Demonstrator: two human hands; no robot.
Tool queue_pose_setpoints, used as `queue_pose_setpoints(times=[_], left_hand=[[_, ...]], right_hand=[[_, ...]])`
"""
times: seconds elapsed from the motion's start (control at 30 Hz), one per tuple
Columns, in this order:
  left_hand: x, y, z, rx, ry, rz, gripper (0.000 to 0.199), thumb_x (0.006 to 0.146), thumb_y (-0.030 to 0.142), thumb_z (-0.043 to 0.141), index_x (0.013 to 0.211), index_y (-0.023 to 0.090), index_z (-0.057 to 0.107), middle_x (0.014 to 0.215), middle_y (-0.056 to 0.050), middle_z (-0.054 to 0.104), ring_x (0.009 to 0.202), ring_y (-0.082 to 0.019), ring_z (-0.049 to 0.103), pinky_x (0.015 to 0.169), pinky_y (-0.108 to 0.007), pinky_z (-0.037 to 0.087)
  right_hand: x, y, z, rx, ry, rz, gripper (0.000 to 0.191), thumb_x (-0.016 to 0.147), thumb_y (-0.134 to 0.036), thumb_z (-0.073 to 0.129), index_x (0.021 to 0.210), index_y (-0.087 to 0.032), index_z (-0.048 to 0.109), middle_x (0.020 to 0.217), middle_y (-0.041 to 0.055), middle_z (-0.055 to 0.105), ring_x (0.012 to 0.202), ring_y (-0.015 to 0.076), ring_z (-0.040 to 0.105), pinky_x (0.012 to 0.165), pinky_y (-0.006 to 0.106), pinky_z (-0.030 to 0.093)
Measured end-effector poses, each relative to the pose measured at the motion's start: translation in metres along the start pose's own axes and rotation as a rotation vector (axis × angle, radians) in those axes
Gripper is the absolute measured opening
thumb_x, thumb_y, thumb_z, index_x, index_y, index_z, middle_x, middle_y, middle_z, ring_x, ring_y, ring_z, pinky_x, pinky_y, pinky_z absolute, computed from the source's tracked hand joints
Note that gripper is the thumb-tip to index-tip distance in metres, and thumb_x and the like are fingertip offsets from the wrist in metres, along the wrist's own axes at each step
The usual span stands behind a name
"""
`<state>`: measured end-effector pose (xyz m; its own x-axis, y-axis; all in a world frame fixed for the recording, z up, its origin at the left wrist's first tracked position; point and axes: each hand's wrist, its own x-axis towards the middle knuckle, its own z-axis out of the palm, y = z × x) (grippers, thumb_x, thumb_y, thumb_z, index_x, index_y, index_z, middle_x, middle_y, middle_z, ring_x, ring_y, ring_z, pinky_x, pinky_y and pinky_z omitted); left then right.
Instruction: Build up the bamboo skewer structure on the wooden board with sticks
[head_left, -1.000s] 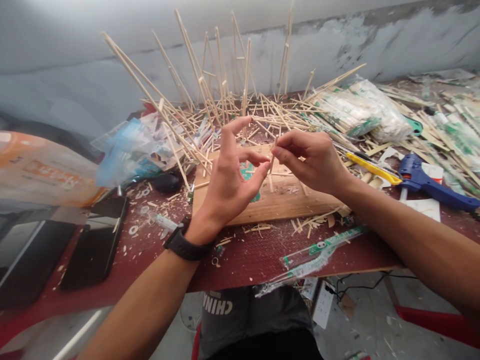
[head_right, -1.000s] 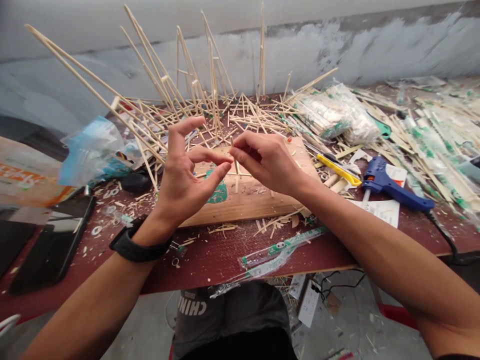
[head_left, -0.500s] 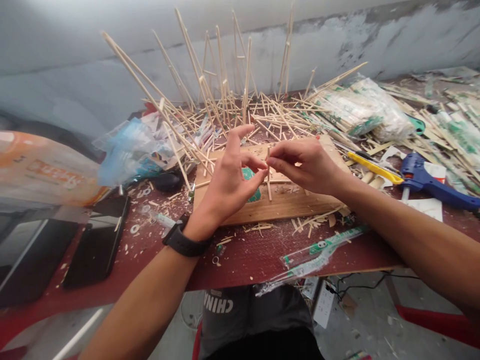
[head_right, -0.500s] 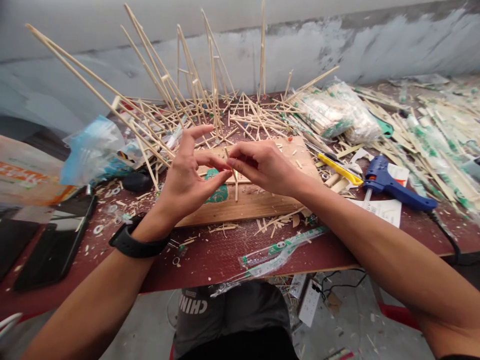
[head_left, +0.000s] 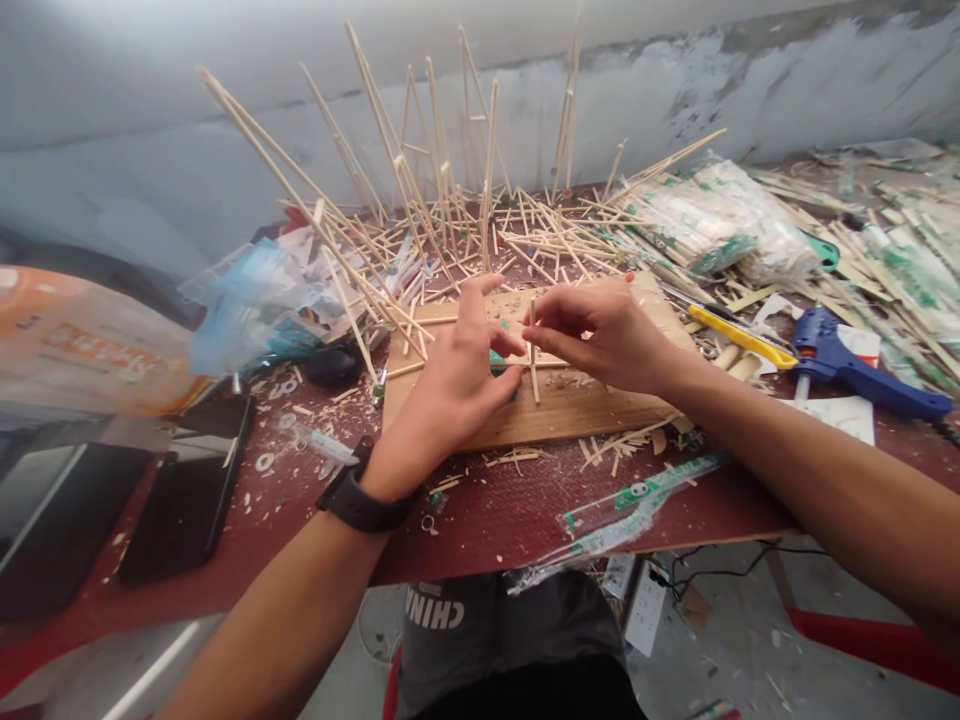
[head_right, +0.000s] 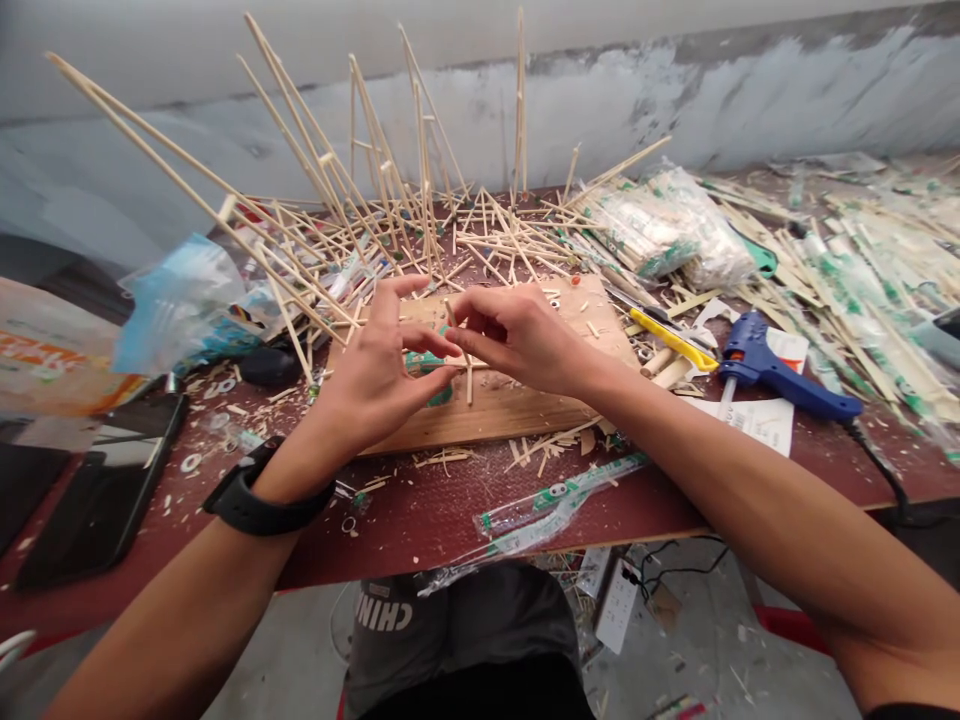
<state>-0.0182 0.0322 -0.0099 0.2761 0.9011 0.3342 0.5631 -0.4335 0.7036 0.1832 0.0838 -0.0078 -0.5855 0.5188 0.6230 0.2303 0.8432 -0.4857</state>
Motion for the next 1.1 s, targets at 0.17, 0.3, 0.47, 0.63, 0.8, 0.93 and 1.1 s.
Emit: queue_pose_setpoints(times=[0.17, 0.3, 0.47, 0.63, 0.8, 0.93, 1.1], left_hand=[[0.0014, 0.0012, 0.0016, 0.01, -0.018, -0.064, 0.07, 0.08, -0.003, 0.064, 0.143, 0.016, 0.04, 0.081, 0.005, 0.075, 0.081, -0.019, 0.079, 0.089, -0.036, 0.061], [0.0022, 0.0058, 0.0013, 0.021, -0.027, -0.095, 0.068, 0.08, -0.004, 0.063, 0.141, 0.016, 0.041, 0.081, 0.005, 0.077, 0.08, -0.017, 0.079, 0.09, -0.035, 0.061], [0.0024, 0.0063, 0.0014, 0.017, -0.023, -0.104, 0.068, 0.079, -0.004, 0.064, 0.14, 0.017, 0.042, 0.08, 0.006, 0.077, 0.079, -0.017, 0.079, 0.089, -0.034, 0.061], [0.0021, 0.0033, 0.0033, 0.011, -0.01, -0.086, 0.068, 0.079, -0.004, 0.064, 0.14, 0.017, 0.044, 0.079, 0.007, 0.076, 0.08, -0.016, 0.079, 0.089, -0.033, 0.061], [0.0015, 0.0023, 0.0026, -0.003, -0.014, -0.05, 0.065, 0.079, -0.004, 0.062, 0.138, 0.017, 0.045, 0.079, 0.006, 0.076, 0.08, -0.017, 0.079, 0.09, -0.034, 0.061], [0.0011, -0.0004, 0.003, -0.013, -0.01, -0.045, 0.064, 0.079, -0.002, 0.062, 0.138, 0.019, 0.045, 0.08, 0.006, 0.075, 0.08, -0.018, 0.079, 0.087, -0.035, 0.06], [0.0017, -0.0021, 0.0042, -0.026, -0.01, -0.052, 0.065, 0.079, -0.002, 0.062, 0.138, 0.016, 0.045, 0.08, 0.005, 0.076, 0.079, -0.017, 0.078, 0.086, -0.033, 0.059]], right_hand=[[0.0, -0.0005, -0.0035, -0.018, -0.012, 0.055, 0.016, 0.094, -0.019, 0.066, 0.079, -0.016, 0.061, 0.062, -0.006, 0.056, 0.055, 0.0048, 0.044, 0.052, 0.023, 0.035], [-0.0004, -0.0003, -0.0041, -0.018, -0.028, 0.101, 0.017, 0.095, -0.024, 0.065, 0.081, -0.017, 0.059, 0.063, -0.005, 0.059, 0.055, 0.0057, 0.046, 0.053, 0.024, 0.036], [-0.0009, 0.0, -0.0039, -0.006, -0.028, 0.119, 0.016, 0.096, -0.025, 0.065, 0.082, -0.017, 0.059, 0.064, -0.0043, 0.061, 0.056, 0.0063, 0.049, 0.054, 0.024, 0.038], [-0.0008, -0.0008, -0.0033, 0.024, -0.012, 0.107, 0.016, 0.095, -0.022, 0.065, 0.081, -0.017, 0.06, 0.062, -0.0059, 0.058, 0.054, 0.0056, 0.045, 0.052, 0.024, 0.035], [-0.0003, -0.0018, -0.002, 0.055, -0.018, 0.139, 0.018, 0.095, -0.024, 0.067, 0.081, -0.018, 0.059, 0.06, -0.0064, 0.055, 0.053, 0.0064, 0.043, 0.052, 0.026, 0.034], [-0.0001, -0.0012, -0.0019, 0.083, -0.017, 0.153, 0.019, 0.095, -0.024, 0.068, 0.08, -0.019, 0.057, 0.06, -0.0069, 0.053, 0.053, 0.0063, 0.041, 0.051, 0.026, 0.032], [0.0005, 0.0005, -0.0031, 0.107, -0.049, 0.141, 0.017, 0.091, -0.02, 0.069, 0.08, -0.018, 0.057, 0.061, -0.0076, 0.05, 0.054, 0.0054, 0.04, 0.05, 0.024, 0.031]])
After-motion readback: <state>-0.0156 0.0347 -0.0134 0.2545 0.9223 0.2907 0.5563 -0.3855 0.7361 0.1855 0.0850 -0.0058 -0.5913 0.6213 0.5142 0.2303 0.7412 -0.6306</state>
